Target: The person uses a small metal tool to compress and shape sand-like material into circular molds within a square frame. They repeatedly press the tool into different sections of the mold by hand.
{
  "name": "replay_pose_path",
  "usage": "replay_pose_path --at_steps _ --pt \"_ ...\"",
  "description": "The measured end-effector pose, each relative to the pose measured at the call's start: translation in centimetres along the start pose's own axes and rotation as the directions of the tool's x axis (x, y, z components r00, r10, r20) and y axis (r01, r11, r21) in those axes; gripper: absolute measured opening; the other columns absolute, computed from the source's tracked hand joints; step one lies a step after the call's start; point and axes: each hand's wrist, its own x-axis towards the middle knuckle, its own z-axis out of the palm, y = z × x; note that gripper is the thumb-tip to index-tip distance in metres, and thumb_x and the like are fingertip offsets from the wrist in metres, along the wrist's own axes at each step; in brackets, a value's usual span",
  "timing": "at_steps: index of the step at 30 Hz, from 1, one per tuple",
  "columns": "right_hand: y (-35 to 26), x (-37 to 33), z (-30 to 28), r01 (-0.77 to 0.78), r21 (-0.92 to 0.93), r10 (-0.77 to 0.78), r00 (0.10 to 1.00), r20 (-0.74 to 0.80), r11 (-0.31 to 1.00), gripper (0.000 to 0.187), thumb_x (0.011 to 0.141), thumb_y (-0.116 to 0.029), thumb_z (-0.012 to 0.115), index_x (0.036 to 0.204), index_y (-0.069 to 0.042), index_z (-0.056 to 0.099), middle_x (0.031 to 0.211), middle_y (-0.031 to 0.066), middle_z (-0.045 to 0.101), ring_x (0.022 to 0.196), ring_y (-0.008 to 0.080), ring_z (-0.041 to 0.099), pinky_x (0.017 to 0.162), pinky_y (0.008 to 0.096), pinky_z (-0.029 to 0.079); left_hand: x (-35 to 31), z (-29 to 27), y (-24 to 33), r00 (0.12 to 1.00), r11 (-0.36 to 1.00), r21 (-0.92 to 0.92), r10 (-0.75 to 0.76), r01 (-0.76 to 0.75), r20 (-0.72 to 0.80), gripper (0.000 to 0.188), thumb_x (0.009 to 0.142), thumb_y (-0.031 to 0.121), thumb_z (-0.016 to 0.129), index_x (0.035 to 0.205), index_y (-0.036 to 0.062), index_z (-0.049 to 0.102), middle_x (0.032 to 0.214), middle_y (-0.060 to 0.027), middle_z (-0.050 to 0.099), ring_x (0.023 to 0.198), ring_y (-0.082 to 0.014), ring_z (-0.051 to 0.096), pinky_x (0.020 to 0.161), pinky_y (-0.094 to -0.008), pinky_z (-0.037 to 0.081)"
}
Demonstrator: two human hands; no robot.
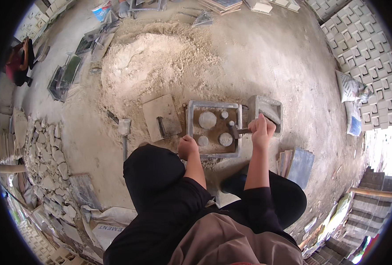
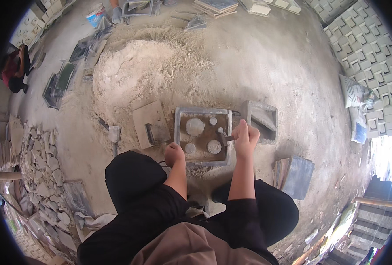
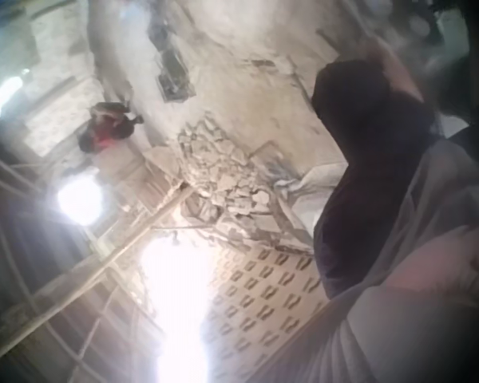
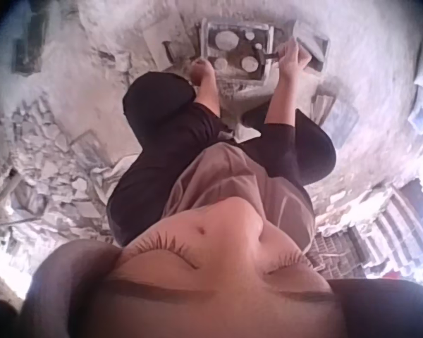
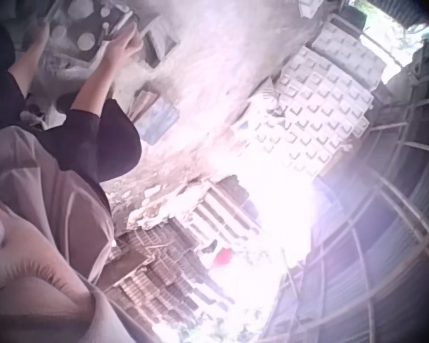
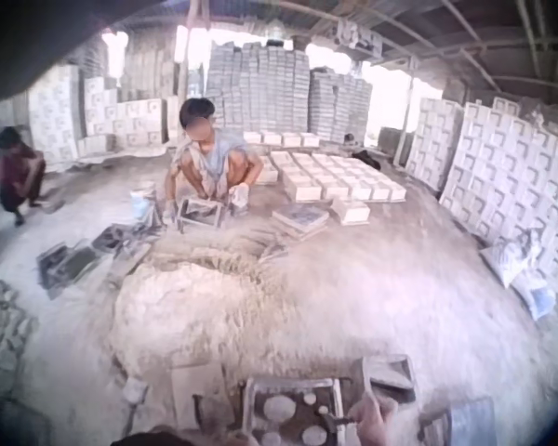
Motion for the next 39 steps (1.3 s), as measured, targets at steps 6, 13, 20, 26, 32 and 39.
replay_pose_path --at_steps 6,13,20,26,32,39 --pt "0.1 0.5 0.6 -0.029 -0.037 0.028 0.999 -0.021 0.999 0.045 0.089 -0.011 0.042 0.045 -0.006 0.032 0.042 -0.0013 0.033 0.039 0.0072 0.029 0.041 0.0257 0.030 -0.3 -0.8 0.9 0.997 0.999 0.022 -0.029 0.027 0.071 0.042 0.081 0.035 0.031 0.087 0.0093 0.064 0.086 -0.0157 0.063 0.081 -0.0371 0.059 0.070 -0.0486 0.045" --pt "0.4 0.6 1.6 -0.046 -0.097 0.051 0.997 0.055 0.994 0.044 0.089 -0.011 0.040 0.046 -0.007 0.031 0.043 -0.0017 0.030 0.038 0.0077 0.028 0.040 0.0268 0.028 -0.6 -0.7 1.1 0.999 1.000 -0.005 0.001 -0.001 0.043 0.042 0.081 0.036 0.031 0.083 0.0083 0.063 0.083 -0.0164 0.063 0.078 -0.0379 0.059 0.068 -0.0494 0.045" --pt "0.5 1.0 1.8 -0.005 -0.150 0.027 0.989 0.143 0.989 0.046 0.089 -0.014 0.044 0.045 -0.002 0.038 0.042 -0.0002 0.038 0.040 0.0071 0.035 0.039 0.0257 0.034 -0.4 -0.2 0.8 1.000 0.999 0.036 0.016 -0.017 0.025 0.041 0.083 0.034 0.030 0.082 0.0069 0.061 0.080 -0.0160 0.063 0.075 -0.0376 0.059 0.066 -0.0511 0.044" --pt "0.1 0.0 2.6 0.075 -0.073 -0.062 0.984 0.168 0.994 0.044 0.089 -0.012 0.041 0.045 -0.004 0.035 0.042 -0.0002 0.036 0.038 0.0078 0.033 0.039 0.0253 0.032 -0.1 -0.7 0.9 0.998 1.000 0.027 -0.003 0.001 0.067 0.044 0.080 0.034 0.030 0.085 0.0068 0.064 0.086 -0.0172 0.063 0.081 -0.0386 0.059 0.069 -0.0498 0.045" --pt "-0.1 0.6 3.8 -0.076 0.055 0.070 0.992 0.101 0.996 0.044 0.088 -0.012 0.039 0.045 -0.004 0.035 0.042 -0.0002 0.035 0.038 0.0075 0.032 0.038 0.0251 0.031 0.0 -0.3 0.3 0.999 0.999 0.037 -0.014 0.013 0.031 0.041 0.081 0.035 0.030 0.084 0.0076 0.060 0.081 -0.0160 0.063 0.076 -0.0375 0.059 0.065 -0.0509 0.045" --pt "0.5 1.0 4.0 -0.075 0.060 0.071 0.995 0.066 0.995 0.043 0.088 -0.013 0.040 0.047 -0.005 0.035 0.043 -0.0002 0.035 0.039 0.0077 0.033 0.039 0.0250 0.031 -0.3 -0.8 1.4 0.999 1.000 0.004 -0.028 0.028 0.020 0.042 0.079 0.035 0.032 0.083 0.0077 0.064 0.085 -0.0170 0.063 0.082 -0.0375 0.059 0.070 -0.0497 0.045"
